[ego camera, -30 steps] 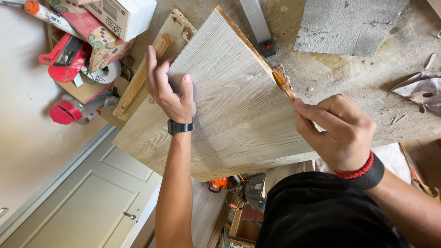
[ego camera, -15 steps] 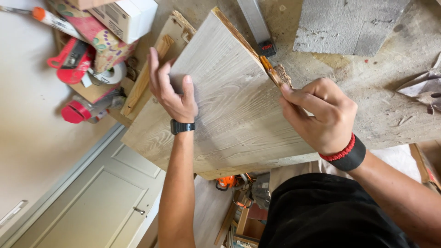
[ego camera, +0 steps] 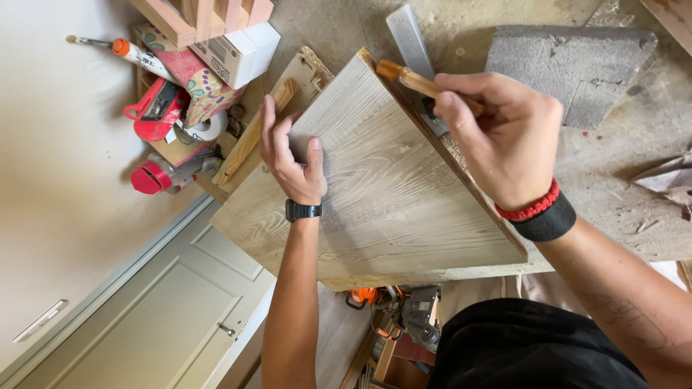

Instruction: The person applies a liquid finish to the edge of a wood panel using a small brush, working along the entire length of the exposed edge.

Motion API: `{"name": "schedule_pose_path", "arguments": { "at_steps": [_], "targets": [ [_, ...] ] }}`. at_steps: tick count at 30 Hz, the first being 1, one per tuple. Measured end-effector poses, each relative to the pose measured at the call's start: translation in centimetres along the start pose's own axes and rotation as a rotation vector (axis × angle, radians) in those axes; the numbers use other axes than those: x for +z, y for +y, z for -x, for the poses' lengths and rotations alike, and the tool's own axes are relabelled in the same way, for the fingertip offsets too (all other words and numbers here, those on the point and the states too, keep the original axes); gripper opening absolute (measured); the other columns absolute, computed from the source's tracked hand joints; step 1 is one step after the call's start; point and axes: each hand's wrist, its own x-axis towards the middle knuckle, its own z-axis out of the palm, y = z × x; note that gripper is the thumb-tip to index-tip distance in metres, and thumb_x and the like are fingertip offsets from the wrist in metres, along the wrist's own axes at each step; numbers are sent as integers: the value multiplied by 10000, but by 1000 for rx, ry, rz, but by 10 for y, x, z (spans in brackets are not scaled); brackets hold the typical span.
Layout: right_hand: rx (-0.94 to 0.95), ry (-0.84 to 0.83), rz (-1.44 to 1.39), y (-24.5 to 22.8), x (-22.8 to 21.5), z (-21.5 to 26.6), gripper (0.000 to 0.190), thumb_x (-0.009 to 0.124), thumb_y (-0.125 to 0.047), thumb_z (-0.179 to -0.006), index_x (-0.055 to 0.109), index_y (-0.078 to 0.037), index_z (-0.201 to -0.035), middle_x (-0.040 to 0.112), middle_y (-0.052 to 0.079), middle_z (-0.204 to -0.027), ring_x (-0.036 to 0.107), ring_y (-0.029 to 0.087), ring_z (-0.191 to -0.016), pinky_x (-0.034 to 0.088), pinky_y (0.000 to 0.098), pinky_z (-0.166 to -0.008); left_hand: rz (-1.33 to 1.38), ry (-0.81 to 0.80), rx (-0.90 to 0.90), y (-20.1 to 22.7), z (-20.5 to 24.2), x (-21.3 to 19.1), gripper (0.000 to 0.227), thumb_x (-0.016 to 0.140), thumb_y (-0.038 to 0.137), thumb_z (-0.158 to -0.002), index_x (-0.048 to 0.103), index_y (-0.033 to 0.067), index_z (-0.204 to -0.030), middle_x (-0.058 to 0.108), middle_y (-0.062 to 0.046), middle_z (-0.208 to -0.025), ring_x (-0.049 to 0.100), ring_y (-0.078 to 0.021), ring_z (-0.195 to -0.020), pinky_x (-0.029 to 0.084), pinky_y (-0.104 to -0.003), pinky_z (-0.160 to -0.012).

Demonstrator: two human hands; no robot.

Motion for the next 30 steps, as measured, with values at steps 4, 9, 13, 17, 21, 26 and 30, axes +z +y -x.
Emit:
{"name": "schedule_pose_path", "arguments": {
  "at_steps": [4,9,13,17,21,26,30],
  "targets": [
    [86,-62,-15,4,6,-7,208,638,-117,-1053,712,77,-1039,729,128,-866,650,133,-659,505,243,-545,-9,-1,-13,-2,0,2,597,404,585,-981,625,44,-1104,448,-140,-1490,453,-385,-1405,379,-523,-1109],
    [74,-121,-38,3,6,-7,170,663,-75,-1022,680,8,-874,736,116,-870,739,231,-1024,568,252,-643,5,-9,8,-2,-1,2,589,410,564,-985,623,28,-1102,446,-159,-1483,448,-377,-1403,384,-520,-1129],
    [136,-110,-44,3,9,-7,148,667,-117,-1010,714,23,-1004,746,105,-988,631,81,-744,490,209,-604,0,-15,-2,-1,-2,3,589,407,568,-983,622,32,-1103,447,-155,-1484,445,-373,-1406,381,-520,-1135],
    [44,-115,23,9,12,-8,145,695,-126,-999,727,13,-971,739,94,-906,551,68,-570,445,215,-458,10,-10,-1,-1,-2,3,611,407,578,-983,622,17,-1091,448,-169,-1477,447,-387,-1400,394,-525,-1133],
    [7,-123,68,11,9,-5,142,724,-133,-985,753,4,-957,753,92,-887,560,81,-528,447,230,-422,13,-9,3,-2,-2,3,595,418,565,-985,628,23,-1106,442,-156,-1484,439,-376,-1411,390,-525,-1143],
    [-17,-132,60,11,12,-9,134,713,-124,-990,750,3,-974,762,109,-959,586,81,-565,463,227,-457,12,-12,2,-1,-2,2,591,419,562,-985,622,19,-1102,447,-168,-1477,442,-397,-1404,395,-525,-1138],
    [48,-153,95,7,-4,4,101,740,-98,-955,757,-14,-1008,745,95,-1055,724,158,-858,566,255,-685,5,-16,-1,0,-3,2,606,410,578,-983,625,23,-1097,445,-173,-1478,443,-400,-1401,390,-528,-1137]
  ]
}}
